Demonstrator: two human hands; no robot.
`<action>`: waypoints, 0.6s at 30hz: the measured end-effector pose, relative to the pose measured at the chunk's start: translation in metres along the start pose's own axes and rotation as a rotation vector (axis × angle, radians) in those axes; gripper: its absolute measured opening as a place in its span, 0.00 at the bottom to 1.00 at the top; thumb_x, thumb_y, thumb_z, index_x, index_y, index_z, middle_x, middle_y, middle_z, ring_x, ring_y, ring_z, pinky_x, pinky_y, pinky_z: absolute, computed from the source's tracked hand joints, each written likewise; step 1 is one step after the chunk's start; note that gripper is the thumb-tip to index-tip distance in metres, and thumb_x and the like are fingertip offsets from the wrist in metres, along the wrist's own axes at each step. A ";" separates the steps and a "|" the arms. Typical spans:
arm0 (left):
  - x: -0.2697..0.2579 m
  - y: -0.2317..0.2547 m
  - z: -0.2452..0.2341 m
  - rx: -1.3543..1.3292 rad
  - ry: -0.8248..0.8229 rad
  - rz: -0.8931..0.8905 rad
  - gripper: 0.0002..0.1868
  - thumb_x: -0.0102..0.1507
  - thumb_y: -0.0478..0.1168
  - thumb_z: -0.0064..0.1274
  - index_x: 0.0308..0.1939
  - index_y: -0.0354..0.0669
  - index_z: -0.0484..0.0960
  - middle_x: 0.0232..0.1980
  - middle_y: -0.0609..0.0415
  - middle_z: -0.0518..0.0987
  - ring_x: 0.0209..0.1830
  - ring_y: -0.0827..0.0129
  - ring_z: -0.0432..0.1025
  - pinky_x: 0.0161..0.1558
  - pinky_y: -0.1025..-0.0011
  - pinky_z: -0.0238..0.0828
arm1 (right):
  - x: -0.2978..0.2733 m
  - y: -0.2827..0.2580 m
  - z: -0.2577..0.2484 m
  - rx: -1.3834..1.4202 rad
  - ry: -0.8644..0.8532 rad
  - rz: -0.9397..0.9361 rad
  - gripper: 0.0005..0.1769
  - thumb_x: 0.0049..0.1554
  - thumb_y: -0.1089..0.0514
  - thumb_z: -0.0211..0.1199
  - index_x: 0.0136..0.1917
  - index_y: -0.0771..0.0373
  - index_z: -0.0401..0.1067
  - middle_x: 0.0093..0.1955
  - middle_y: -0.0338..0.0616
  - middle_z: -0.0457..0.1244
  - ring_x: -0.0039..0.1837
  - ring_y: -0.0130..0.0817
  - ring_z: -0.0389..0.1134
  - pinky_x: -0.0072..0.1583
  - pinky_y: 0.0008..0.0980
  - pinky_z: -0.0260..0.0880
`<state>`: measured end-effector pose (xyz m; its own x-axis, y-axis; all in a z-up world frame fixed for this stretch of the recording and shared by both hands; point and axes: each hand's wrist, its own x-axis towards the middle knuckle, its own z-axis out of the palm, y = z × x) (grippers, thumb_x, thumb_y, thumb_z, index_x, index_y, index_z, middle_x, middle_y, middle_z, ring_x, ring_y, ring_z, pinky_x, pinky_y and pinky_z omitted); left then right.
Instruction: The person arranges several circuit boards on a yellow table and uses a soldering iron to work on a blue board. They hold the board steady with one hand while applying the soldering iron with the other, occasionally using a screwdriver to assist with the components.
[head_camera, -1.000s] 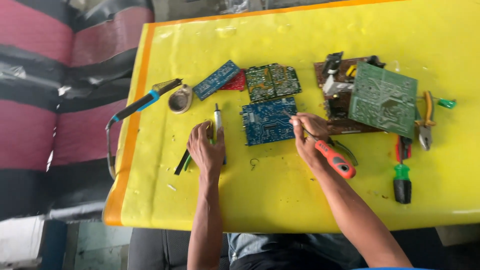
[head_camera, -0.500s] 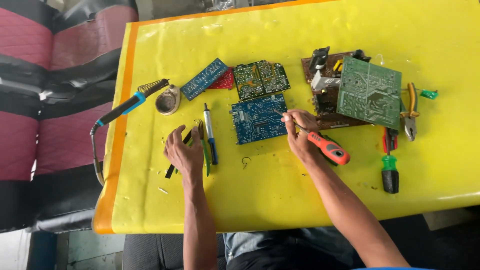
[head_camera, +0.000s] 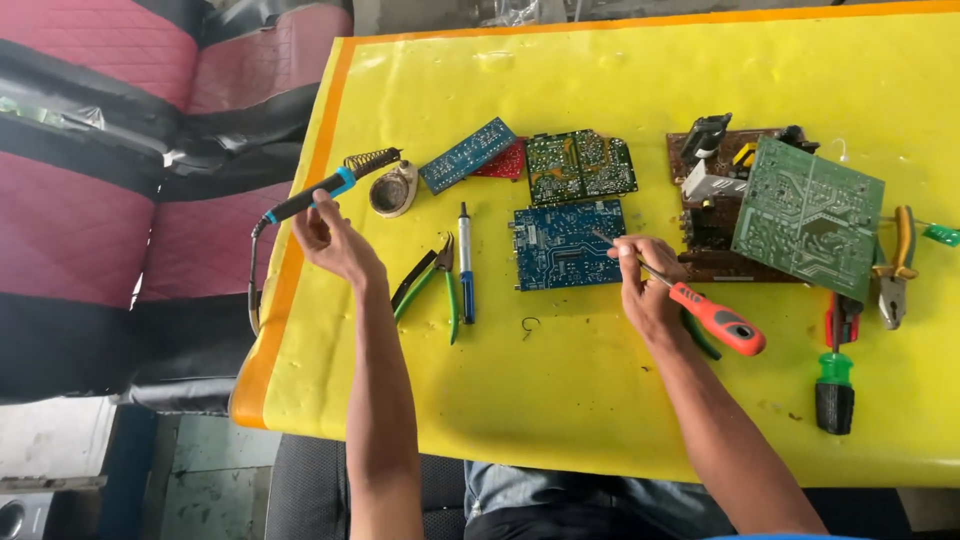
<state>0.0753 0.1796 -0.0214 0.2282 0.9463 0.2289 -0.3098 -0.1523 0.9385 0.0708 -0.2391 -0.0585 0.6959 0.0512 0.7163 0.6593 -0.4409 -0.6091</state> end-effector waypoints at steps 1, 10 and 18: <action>0.005 0.000 -0.001 -0.011 -0.016 0.001 0.25 0.66 0.54 0.68 0.60 0.49 0.78 0.47 0.51 0.80 0.47 0.69 0.77 0.42 0.73 0.78 | 0.000 0.000 0.000 0.013 0.001 0.002 0.11 0.69 0.60 0.57 0.47 0.60 0.79 0.39 0.38 0.72 0.54 0.39 0.75 0.63 0.37 0.70; 0.003 0.050 0.003 -0.029 -0.182 -0.020 0.18 0.65 0.46 0.68 0.52 0.40 0.84 0.43 0.49 0.84 0.45 0.67 0.81 0.46 0.70 0.84 | 0.005 -0.013 -0.001 0.045 -0.034 0.018 0.11 0.69 0.58 0.57 0.49 0.60 0.79 0.40 0.41 0.73 0.50 0.41 0.75 0.60 0.40 0.71; 0.026 0.061 -0.020 -0.015 -0.173 0.136 0.16 0.67 0.50 0.66 0.52 0.46 0.83 0.43 0.56 0.83 0.47 0.73 0.78 0.50 0.64 0.82 | 0.003 -0.012 -0.001 0.075 -0.048 0.061 0.11 0.70 0.57 0.57 0.50 0.60 0.79 0.41 0.42 0.73 0.49 0.41 0.75 0.59 0.40 0.72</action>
<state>0.0438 0.2006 0.0366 0.3376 0.8543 0.3951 -0.3622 -0.2696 0.8923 0.0649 -0.2346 -0.0489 0.7471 0.0695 0.6610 0.6333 -0.3764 -0.6762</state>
